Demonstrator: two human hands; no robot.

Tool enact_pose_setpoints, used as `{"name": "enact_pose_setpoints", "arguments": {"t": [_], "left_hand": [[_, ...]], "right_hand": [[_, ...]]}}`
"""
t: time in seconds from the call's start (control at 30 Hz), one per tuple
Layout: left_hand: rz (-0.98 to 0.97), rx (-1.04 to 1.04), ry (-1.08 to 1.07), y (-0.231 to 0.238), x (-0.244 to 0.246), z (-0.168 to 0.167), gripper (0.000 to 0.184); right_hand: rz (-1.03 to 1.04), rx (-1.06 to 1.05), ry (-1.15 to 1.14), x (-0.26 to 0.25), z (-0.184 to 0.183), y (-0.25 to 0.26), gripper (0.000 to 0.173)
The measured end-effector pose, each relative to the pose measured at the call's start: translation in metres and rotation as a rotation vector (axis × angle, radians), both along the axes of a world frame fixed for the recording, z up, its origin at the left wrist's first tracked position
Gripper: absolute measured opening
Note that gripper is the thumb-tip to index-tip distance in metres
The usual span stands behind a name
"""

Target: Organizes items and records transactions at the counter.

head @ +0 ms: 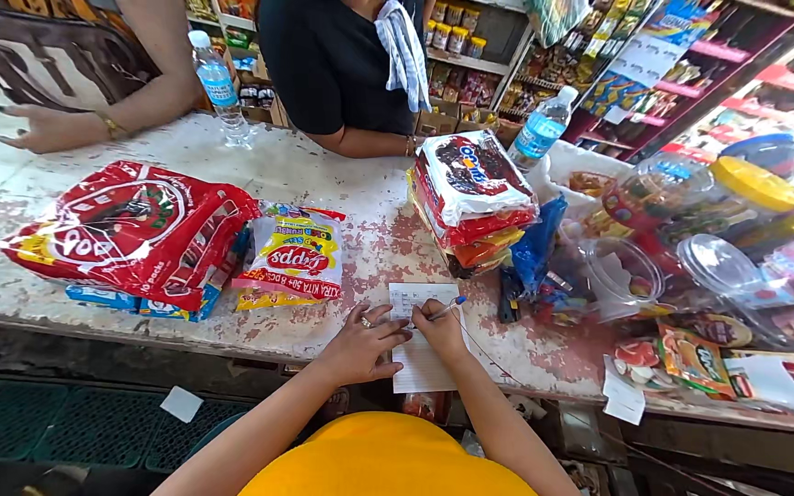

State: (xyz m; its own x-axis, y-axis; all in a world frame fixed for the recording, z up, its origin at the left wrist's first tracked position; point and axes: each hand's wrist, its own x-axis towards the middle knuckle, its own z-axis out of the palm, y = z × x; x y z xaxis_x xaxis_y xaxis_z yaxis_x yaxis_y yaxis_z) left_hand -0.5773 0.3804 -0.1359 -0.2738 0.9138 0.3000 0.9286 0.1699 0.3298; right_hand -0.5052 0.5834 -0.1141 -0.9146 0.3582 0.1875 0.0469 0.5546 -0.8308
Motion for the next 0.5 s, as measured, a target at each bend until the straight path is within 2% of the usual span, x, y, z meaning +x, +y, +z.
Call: {"name": "enact_pose_setpoints", "arguments": {"t": [0.5], "left_hand": [[-0.003, -0.015, -0.001, 0.0006, -0.0001, 0.0006, 0.052]], "right_hand": [[-0.013, 0.032, 0.040, -0.0002, -0.0045, 0.0024, 0.026]]}}
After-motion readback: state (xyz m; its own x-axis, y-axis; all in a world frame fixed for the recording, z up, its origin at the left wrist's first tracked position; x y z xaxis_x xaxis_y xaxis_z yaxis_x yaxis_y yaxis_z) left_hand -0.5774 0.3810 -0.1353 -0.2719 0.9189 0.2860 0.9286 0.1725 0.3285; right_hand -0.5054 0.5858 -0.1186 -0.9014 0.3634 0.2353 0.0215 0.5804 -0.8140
